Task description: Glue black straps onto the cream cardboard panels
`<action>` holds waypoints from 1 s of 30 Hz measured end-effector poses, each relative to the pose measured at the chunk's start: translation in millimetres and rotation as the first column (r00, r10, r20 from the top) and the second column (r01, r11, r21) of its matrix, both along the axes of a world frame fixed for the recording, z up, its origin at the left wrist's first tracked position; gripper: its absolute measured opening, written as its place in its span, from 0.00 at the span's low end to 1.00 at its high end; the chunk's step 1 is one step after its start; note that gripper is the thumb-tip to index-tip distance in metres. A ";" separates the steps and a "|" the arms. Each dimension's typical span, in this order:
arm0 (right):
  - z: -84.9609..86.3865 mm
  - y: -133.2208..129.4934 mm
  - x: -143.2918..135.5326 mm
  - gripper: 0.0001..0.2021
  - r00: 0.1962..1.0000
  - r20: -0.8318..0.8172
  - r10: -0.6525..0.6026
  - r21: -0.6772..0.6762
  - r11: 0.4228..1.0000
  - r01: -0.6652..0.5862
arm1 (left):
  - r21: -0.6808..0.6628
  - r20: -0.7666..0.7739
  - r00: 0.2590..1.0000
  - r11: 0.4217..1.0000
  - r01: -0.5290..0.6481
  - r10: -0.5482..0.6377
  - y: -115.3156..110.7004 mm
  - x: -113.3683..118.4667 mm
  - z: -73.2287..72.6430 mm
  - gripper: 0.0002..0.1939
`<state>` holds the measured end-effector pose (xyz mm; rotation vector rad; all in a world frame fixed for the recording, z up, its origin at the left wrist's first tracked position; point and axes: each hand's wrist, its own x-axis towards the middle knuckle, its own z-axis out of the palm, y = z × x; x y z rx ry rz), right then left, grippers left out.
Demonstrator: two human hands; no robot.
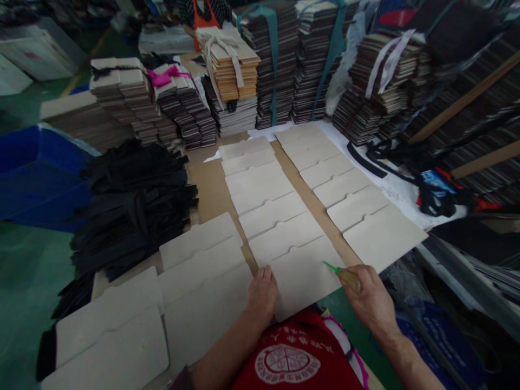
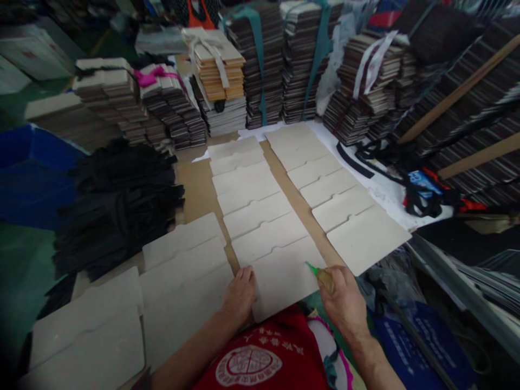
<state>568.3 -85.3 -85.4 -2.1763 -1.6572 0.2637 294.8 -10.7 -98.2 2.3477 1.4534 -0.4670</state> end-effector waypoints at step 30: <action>-2.1 65.1 1.1 0.15 0.975 -0.221 0.000 0.140 0.990 0.031 | -0.015 -0.003 0.999 0.999 -0.038 0.038 -1.4 -0.8 -5.1 0.26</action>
